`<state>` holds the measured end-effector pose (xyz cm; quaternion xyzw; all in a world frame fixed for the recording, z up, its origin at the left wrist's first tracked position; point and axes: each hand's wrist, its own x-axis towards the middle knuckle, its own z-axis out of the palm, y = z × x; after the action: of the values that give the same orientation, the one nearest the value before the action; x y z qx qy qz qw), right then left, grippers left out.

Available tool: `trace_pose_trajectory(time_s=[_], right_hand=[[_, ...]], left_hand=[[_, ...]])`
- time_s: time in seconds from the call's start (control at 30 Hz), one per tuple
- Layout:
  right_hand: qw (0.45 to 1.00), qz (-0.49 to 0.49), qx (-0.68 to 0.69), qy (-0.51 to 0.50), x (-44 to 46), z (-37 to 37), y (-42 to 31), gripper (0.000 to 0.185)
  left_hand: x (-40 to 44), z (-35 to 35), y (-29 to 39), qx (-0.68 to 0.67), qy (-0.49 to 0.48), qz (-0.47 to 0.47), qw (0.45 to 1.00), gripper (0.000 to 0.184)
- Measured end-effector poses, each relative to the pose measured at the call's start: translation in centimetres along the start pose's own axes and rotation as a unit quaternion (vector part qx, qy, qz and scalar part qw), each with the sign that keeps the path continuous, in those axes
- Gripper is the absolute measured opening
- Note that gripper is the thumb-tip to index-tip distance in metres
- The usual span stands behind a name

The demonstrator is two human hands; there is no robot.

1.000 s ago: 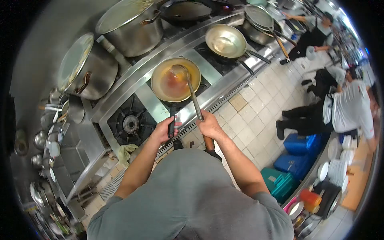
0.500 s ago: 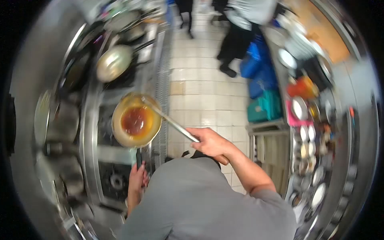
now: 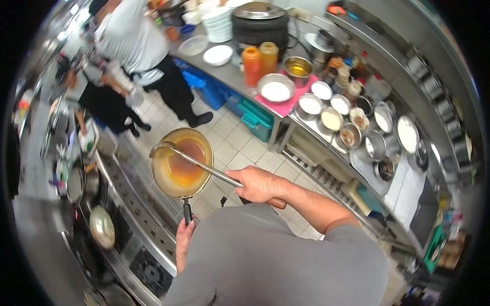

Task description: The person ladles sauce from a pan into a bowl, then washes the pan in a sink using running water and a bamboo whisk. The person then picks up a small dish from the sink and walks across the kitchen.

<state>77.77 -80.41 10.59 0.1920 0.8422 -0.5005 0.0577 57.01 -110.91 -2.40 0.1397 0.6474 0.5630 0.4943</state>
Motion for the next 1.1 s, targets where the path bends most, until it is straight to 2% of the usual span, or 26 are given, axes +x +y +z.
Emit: trace_pose_trajectory(time_s=[0.13,0.2,0.27,0.37,0.53,0.67,0.77,0.9,1.1], right_hand=[[0.991,0.048,0.059,0.109,-2.9,-1.2,2.2,0.058],[0.987,0.047,0.046,0.144,-3.6,-1.0,2.9,0.058],[0.978,0.057,0.063,0.192,-4.0,-1.4,3.3,0.057],[0.97,0.101,0.081,0.204,-3.4,-3.2,1.8,0.059],[0.953,0.102,0.071,0.277,1.9,-5.4,1.2,0.059],[0.934,0.143,0.067,0.32,7.7,-7.6,0.2,0.057],[0.922,0.156,0.083,0.343,11.8,-9.1,0.1,0.056],[0.901,0.189,0.132,0.369,14.8,-11.6,-2.3,0.056],[0.875,0.213,0.154,0.406,16.4,-12.7,-2.2,0.056]], left_hand=[[5.7,2.8,5.2,0.047,-0.095,-0.024,0.994,0.024],[8.1,3.7,7.2,-0.033,-0.11,-0.063,0.991,0.026],[11.0,4.8,9.4,-0.016,-0.151,-0.067,0.986,0.026],[14.8,5.8,12.9,-0.009,-0.153,-0.077,0.985,0.027],[23.3,6.0,19.1,0.031,-0.184,-0.076,0.979,0.028],[30.3,4.6,23.1,0.071,-0.212,-0.086,0.971,0.026],[34.4,3.2,26.0,0.077,-0.28,-0.116,0.95,0.025],[38.4,1.0,29.1,0.096,-0.316,-0.152,0.932,0.026],[42.0,-0.1,31.8,0.134,-0.356,-0.159,0.911,0.025]])
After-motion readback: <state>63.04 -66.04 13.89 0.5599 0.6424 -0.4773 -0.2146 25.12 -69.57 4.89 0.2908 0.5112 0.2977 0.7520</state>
